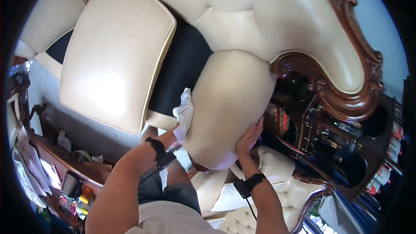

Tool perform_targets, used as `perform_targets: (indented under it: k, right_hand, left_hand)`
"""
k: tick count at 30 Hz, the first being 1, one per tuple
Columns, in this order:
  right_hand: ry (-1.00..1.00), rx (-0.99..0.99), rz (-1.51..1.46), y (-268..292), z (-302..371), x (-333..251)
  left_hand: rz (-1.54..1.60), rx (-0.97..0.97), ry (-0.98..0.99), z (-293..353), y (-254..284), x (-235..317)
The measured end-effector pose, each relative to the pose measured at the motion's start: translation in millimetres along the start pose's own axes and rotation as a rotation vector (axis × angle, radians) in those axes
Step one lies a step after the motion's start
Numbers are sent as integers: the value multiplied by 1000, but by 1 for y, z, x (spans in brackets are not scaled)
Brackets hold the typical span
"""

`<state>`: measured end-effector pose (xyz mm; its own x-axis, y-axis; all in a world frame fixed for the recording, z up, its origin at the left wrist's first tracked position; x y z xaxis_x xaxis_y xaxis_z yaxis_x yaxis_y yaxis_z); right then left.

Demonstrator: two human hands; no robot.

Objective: Wiping down a leather sofa and a large framed picture on the wall.

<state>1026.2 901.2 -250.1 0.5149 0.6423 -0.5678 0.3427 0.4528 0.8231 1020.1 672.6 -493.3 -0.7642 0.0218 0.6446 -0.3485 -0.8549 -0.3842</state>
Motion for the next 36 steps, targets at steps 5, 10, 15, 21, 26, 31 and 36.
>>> perform_targets:
  k: [5, 10, 15, 21, 26, 31, 36]
  right_hand:
    - [305, -255, 398, 41, -34, -71]
    - [1019, 49, 976, 123, -117, -250]
    - [738, 458, 1087, 260, -209, -289]
    - [252, 361, 770, 306, -267, -225]
    - [277, 363, 709, 284, -266, -251]
    - [314, 407, 739, 302, -264, -236]
    - [319, 396, 674, 296, -269, -245]
  left_hand:
    - [104, -13, -63, -46, -39, 70]
    - [723, -175, -355, -90, -39, 156]
    - [692, -286, -410, -52, -124, 223]
    - [1329, -648, -464, 5, -219, 379]
    - [-208, -96, -1030, -19, -267, 471]
    - [-753, 101, -1481, 21, -347, 544]
    - [-990, 238, -1169, -86, -259, 577]
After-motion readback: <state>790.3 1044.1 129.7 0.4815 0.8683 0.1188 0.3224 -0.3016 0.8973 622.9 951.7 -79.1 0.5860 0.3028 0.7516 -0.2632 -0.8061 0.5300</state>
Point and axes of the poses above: each hand's wrist, its own z-axis away from the middle knuckle, its own y-axis out of the back of the hand, x = y × z, the point moved 9 cm from there along -z, towards the middle knuckle, and after that the axes turned 4 degrees about -x, right-handed, at the moved point
